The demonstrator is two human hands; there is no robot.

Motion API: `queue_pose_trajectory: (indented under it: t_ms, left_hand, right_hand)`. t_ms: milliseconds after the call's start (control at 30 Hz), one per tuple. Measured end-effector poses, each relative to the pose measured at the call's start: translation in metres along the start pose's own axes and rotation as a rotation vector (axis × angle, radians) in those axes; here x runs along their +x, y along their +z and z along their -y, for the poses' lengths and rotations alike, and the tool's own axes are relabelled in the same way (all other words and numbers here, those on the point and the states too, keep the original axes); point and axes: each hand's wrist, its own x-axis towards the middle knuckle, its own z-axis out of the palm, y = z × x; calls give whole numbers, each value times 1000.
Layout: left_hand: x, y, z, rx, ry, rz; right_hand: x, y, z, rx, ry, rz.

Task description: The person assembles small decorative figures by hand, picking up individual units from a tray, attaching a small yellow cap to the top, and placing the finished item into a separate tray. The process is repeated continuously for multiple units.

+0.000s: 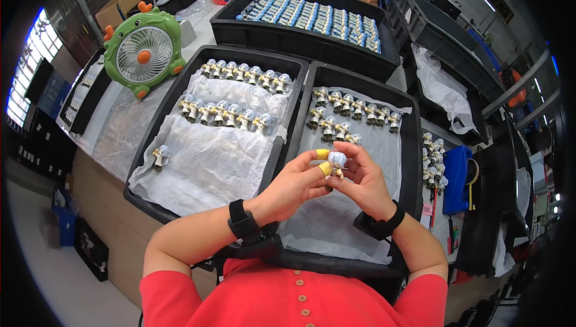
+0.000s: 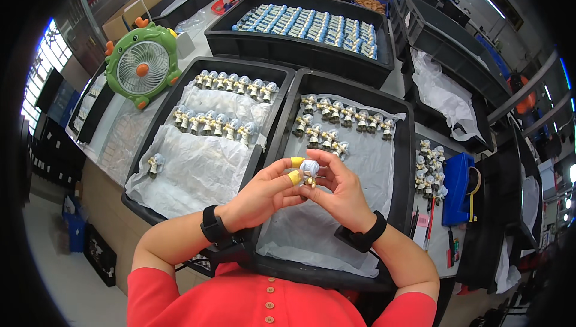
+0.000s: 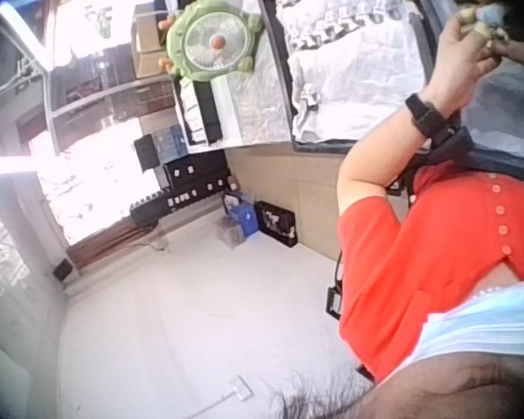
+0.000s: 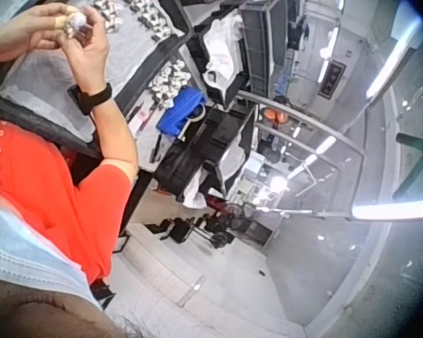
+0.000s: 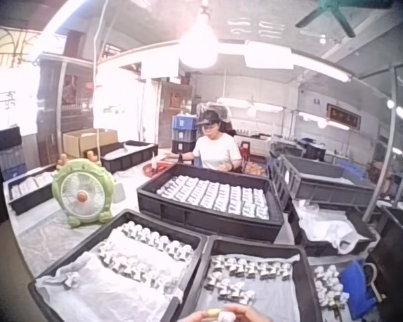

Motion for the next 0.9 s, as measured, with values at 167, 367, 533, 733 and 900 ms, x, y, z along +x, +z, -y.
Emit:
queue_pose_trajectory:
  t_ms: [167, 367, 533, 733, 900]
  left_hand:
    - [0, -2, 0, -27, -36, -10]
    - [2, -5, 2, -69, -37, 5]
    - [-2, -2, -3, -67, 24, 2]
    - [-6, 11, -2, 203, 132, -61]
    - [-3, 2, -2, 143, 134, -20]
  right_hand:
    - [0, 0, -1, -37, 46, -1]
    - [0, 1, -1, -5, 52, 21]
    - [-1, -2, 3, -10, 22, 38]
    - [2, -4, 0, -21, -9, 10]
    - [-2, -2, 7, 95, -17, 15]
